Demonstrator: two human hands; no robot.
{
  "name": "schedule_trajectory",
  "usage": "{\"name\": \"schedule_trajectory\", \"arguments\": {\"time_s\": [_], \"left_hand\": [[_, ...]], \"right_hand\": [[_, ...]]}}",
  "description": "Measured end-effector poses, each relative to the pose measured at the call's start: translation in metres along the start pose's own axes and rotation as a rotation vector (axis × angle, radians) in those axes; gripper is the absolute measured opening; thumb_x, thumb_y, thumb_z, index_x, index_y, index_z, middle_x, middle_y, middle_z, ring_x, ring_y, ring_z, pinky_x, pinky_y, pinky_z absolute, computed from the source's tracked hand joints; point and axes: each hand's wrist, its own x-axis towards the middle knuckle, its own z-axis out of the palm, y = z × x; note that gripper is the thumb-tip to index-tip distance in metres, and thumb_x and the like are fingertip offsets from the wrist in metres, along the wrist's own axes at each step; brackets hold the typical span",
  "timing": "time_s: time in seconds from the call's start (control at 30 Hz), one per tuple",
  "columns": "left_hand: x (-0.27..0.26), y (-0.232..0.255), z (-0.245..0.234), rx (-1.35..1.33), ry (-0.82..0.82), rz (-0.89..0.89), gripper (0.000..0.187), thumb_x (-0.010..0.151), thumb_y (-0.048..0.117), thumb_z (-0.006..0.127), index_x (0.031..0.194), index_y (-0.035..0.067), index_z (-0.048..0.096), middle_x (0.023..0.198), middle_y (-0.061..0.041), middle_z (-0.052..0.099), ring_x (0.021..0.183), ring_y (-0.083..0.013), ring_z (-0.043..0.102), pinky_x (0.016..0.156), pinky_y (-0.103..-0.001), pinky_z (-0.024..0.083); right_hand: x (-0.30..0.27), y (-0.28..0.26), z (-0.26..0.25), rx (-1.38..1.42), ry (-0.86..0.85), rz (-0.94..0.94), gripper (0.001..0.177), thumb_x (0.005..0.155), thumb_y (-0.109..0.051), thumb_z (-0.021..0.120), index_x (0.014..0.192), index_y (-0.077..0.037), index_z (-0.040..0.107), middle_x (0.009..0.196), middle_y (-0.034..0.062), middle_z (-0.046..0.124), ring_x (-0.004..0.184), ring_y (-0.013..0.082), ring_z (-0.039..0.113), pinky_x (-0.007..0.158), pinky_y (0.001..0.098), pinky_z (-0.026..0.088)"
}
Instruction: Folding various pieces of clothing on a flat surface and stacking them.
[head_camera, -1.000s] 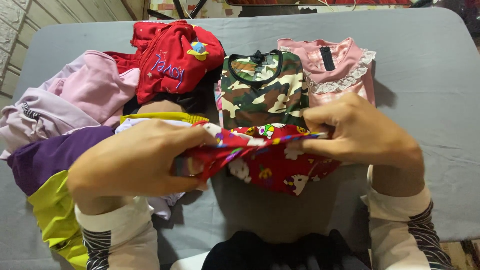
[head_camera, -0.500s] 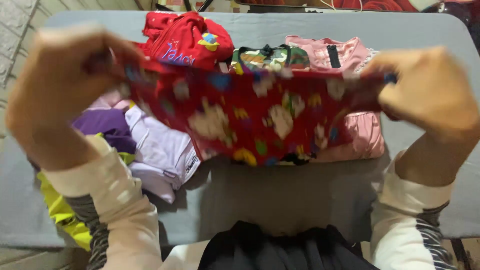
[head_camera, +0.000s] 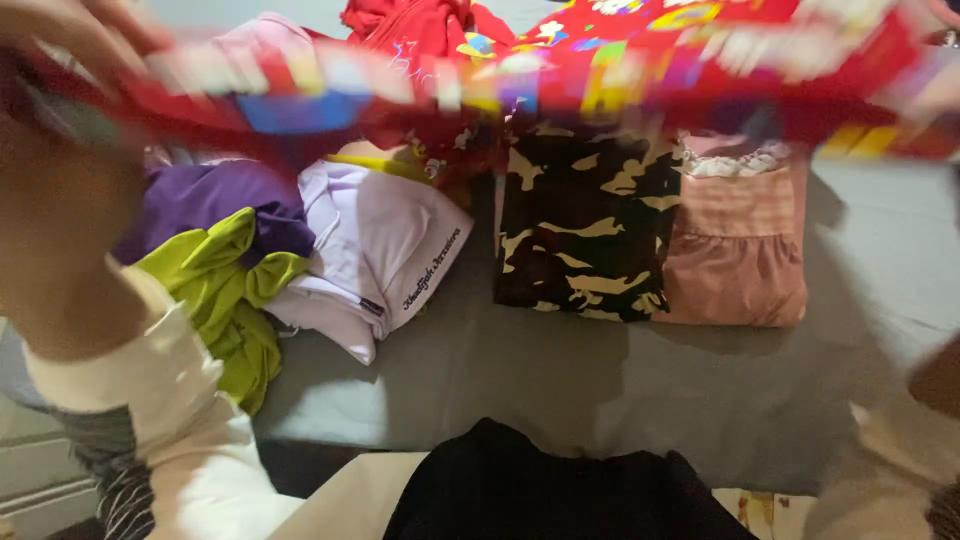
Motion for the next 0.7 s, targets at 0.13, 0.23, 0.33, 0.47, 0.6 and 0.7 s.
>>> {"name": "schedule_trajectory", "arguments": {"time_s": [0.13, 0.23, 0.33, 0.47, 0.6, 0.7], "left_hand": [[-0.008, 0.01, 0.007, -0.085, -0.386, -0.001, 0.027, 0.067, -0.015, 0.069, 0.082, 0.008, 0.072, 0.089, -0.003, 0.073, 0.08, -0.015, 0.07, 0.073, -0.029, 0.051], [-0.039, -0.002, 0.031, -0.113, -0.675, -0.119, 0.023, 0.072, 0.002, 0.076, 0.087, 0.018, 0.071, 0.083, 0.009, 0.075, 0.071, -0.0098, 0.068, 0.064, -0.027, 0.057], [-0.061, -0.011, 0.041, 0.047, -0.959, -0.33, 0.014, 0.079, 0.022, 0.081, 0.075, 0.026, 0.067, 0.065, 0.007, 0.067, 0.059, -0.0183, 0.054, 0.057, -0.032, 0.048], [-0.038, -0.016, 0.036, -0.205, -0.932, -0.228, 0.014, 0.077, 0.015, 0.084, 0.079, 0.018, 0.071, 0.071, 0.006, 0.073, 0.065, -0.0143, 0.067, 0.062, -0.031, 0.055], [-0.021, -0.062, 0.071, -0.856, -0.57, -0.21, 0.018, 0.094, 0.025, 0.069, 0.095, 0.008, 0.063, 0.096, -0.005, 0.073, 0.088, -0.0152, 0.071, 0.077, -0.028, 0.058], [0.003, -0.08, 0.115, -1.074, -0.241, -0.811, 0.024, 0.102, 0.032, 0.064, 0.103, 0.009, 0.059, 0.092, -0.005, 0.069, 0.078, -0.0137, 0.068, 0.067, -0.026, 0.058]], "right_hand": [[-0.04, -0.012, 0.061, 0.15, -0.034, -0.138, 0.024, 0.077, -0.04, 0.073, 0.096, -0.027, 0.079, 0.088, -0.0056, 0.076, 0.074, 0.0169, 0.066, 0.074, 0.0337, 0.047], [-0.06, -0.028, 0.092, 0.214, -0.238, -0.036, 0.027, 0.066, -0.027, 0.087, 0.091, -0.019, 0.082, 0.088, -0.0047, 0.08, 0.084, 0.0112, 0.074, 0.075, 0.0279, 0.059], [-0.07, -0.046, 0.099, 0.234, -0.406, 0.003, 0.014, 0.067, -0.029, 0.091, 0.072, -0.021, 0.081, 0.072, -0.011, 0.078, 0.066, 0.0068, 0.072, 0.061, 0.0247, 0.056], [-0.062, -0.049, 0.092, 0.385, -0.454, -0.083, 0.018, 0.071, -0.033, 0.088, 0.086, -0.022, 0.086, 0.081, -0.0115, 0.084, 0.07, 0.0053, 0.08, 0.061, 0.0223, 0.062], [-0.068, 0.005, 0.121, 0.788, -0.152, 0.212, 0.028, 0.072, -0.015, 0.081, 0.097, -0.002, 0.077, 0.09, 0.0064, 0.075, 0.077, 0.0164, 0.071, 0.067, 0.0275, 0.058], [-0.04, -0.003, 0.143, 1.025, 0.093, 0.641, 0.032, 0.09, -0.017, 0.069, 0.12, -0.007, 0.068, 0.098, 0.0081, 0.069, 0.077, 0.0166, 0.065, 0.066, 0.0293, 0.056]]}}
